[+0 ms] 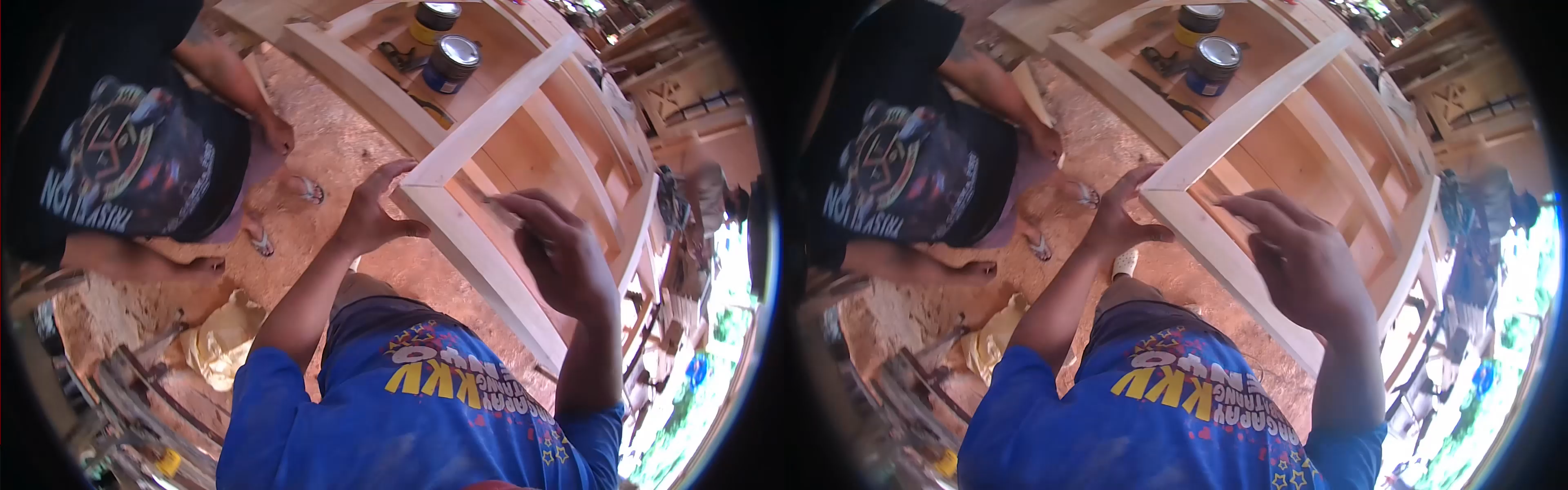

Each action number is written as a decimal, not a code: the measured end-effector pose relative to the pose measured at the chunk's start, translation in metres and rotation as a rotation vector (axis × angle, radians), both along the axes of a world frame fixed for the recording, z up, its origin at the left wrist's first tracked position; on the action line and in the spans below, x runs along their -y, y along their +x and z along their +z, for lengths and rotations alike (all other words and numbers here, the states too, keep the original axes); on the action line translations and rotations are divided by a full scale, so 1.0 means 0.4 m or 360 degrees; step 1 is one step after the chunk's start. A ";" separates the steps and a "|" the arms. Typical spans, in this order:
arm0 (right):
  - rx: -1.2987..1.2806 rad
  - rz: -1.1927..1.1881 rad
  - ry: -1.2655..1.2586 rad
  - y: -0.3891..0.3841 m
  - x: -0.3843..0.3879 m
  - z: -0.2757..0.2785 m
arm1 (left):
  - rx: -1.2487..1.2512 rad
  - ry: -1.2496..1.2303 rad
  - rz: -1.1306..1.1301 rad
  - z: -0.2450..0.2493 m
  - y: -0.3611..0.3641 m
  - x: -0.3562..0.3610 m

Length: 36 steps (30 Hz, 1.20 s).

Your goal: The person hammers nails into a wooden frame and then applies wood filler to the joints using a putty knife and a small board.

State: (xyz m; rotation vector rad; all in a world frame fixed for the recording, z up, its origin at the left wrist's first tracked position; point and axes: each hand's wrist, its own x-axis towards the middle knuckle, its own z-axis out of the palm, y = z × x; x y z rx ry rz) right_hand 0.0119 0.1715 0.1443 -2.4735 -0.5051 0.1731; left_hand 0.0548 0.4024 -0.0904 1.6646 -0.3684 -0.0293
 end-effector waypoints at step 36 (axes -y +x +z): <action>-0.0337 0.0286 -0.0566 0.215 -0.151 -0.120 | 0.0054 -0.0289 -0.0056 -0.081 0.073 0.037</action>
